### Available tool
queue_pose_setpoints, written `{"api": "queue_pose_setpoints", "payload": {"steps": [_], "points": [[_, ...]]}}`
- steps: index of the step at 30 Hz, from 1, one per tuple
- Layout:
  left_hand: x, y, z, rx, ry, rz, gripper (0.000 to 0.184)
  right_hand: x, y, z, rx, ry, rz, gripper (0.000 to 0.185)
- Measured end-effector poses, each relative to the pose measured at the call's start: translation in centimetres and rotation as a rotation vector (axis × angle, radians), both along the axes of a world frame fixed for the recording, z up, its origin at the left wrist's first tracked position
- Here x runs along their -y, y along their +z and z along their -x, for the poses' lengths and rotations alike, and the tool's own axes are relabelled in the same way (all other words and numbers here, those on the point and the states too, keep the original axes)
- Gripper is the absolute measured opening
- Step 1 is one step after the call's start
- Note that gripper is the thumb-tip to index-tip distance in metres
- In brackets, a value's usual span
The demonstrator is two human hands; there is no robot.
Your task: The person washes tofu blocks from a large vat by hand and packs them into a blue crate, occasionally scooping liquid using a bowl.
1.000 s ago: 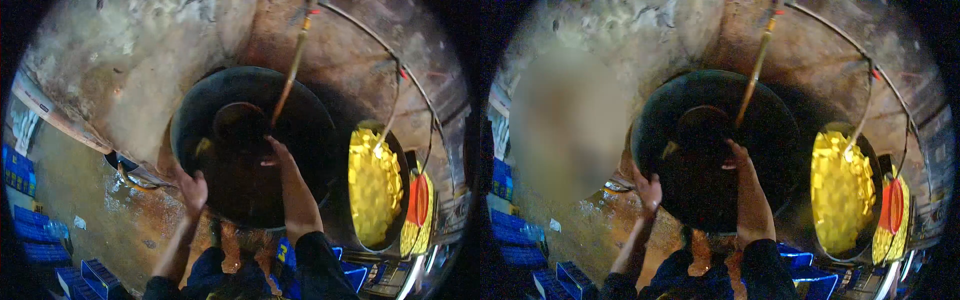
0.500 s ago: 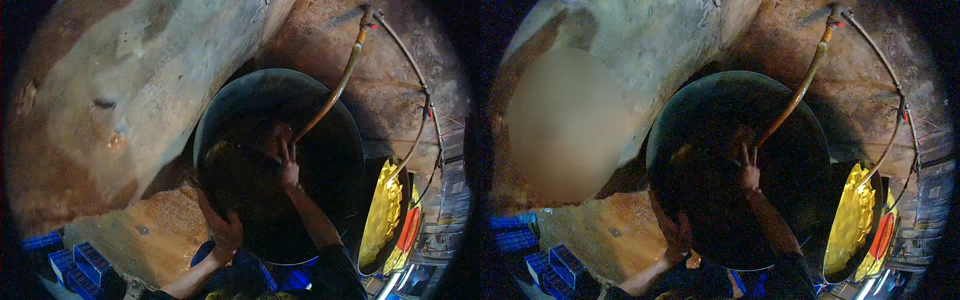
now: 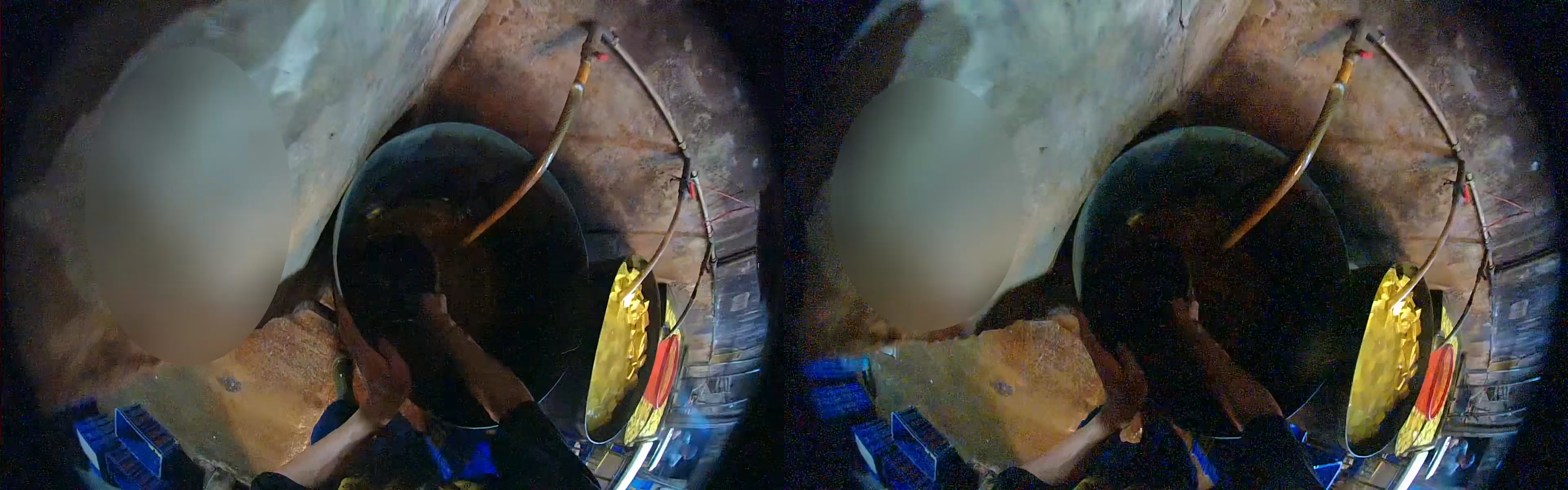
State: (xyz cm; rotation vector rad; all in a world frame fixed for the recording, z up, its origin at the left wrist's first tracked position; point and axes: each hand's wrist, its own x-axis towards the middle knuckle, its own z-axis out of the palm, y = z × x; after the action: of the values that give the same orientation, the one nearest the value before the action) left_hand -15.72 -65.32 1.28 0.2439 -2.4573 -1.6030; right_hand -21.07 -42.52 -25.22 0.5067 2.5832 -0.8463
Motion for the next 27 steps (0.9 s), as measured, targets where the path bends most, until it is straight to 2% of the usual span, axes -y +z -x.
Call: {"api": "queue_pose_setpoints", "payload": {"steps": [4,6,7,9,10,11,12,13,15,16,17,18,20,22,25,26,27], "points": [[0.5,-1.4,-0.3,-0.081,0.006,-0.055,0.059,-0.7,5.3,-2.4,0.046,0.001,0.328,0.048],[0.7,-1.6,-0.5,-0.130,-0.009,-0.107,0.059,-1.3,8.5,-4.6,-0.026,0.032,0.399,0.041],[0.7,-1.3,-0.7,-0.160,0.000,-0.100,0.057,-1.9,10.2,-5.9,-0.107,0.087,0.386,0.037],[0.5,-1.7,-1.0,-0.202,-0.026,-0.095,0.057,-2.8,14.7,-9.2,-0.503,0.367,0.001,0.031],[0.3,-2.8,-0.8,-0.296,0.015,-0.211,0.061,-2.4,18.4,-10.7,-0.549,0.297,0.024,0.032],[0.3,-2.8,-1.1,-0.295,0.047,-0.205,0.065,-1.6,22.9,-12.2,-0.596,0.229,0.048,0.033],[0.3,-2.8,-1.3,-0.294,0.078,-0.200,0.068,-0.9,27.5,-13.5,-0.431,-0.262,0.704,0.032],[0.3,-2.3,-1.5,-0.211,0.100,-0.067,0.071,-1.0,30.8,-15.3,-0.228,-0.757,1.350,0.031],[0.2,-3.2,-1.5,-0.132,0.185,0.192,0.068,-3.8,32.0,-21.1,-0.353,-0.833,1.315,0.029],[-1.1,-2.4,-2.8,-0.139,0.125,0.193,0.068,-5.1,32.9,-24.3,-0.439,-0.875,1.268,0.026],[-2.3,-0.7,-4.7,-0.318,0.121,0.277,0.064,-4.2,39.8,-27.7,-0.357,-0.987,1.217,0.024],[-3.9,0.8,-6.5,-0.503,0.116,0.341,0.061,-5.3,40.7,-31.8,-0.462,-0.969,1.463,0.022],[-8.8,3.2,-11.5,-0.554,-0.059,0.253,0.060,-5.2,45.9,-37.9,-0.722,-1.031,1.182,0.025],[-14.2,3.4,-18.5,-0.586,-0.354,0.060,0.058,-5.9,49.3,-44.6,-0.787,-1.316,1.220,0.033],[-21.7,1.4,-30.3,-0.457,-0.859,-0.150,0.054,-8.1,50.3,-56.8,-0.679,-0.923,0.168,0.029],[-24.0,0.2,-34.0,-0.375,-1.024,-0.196,0.053,-8.9,49.5,-61.8,-0.577,-0.535,-0.309,0.027],[-25.9,-1.1,-37.5,-0.291,-1.175,-0.227,0.052,-8.8,49.0,-65.0,-0.521,-0.621,-0.347,0.027]]}}
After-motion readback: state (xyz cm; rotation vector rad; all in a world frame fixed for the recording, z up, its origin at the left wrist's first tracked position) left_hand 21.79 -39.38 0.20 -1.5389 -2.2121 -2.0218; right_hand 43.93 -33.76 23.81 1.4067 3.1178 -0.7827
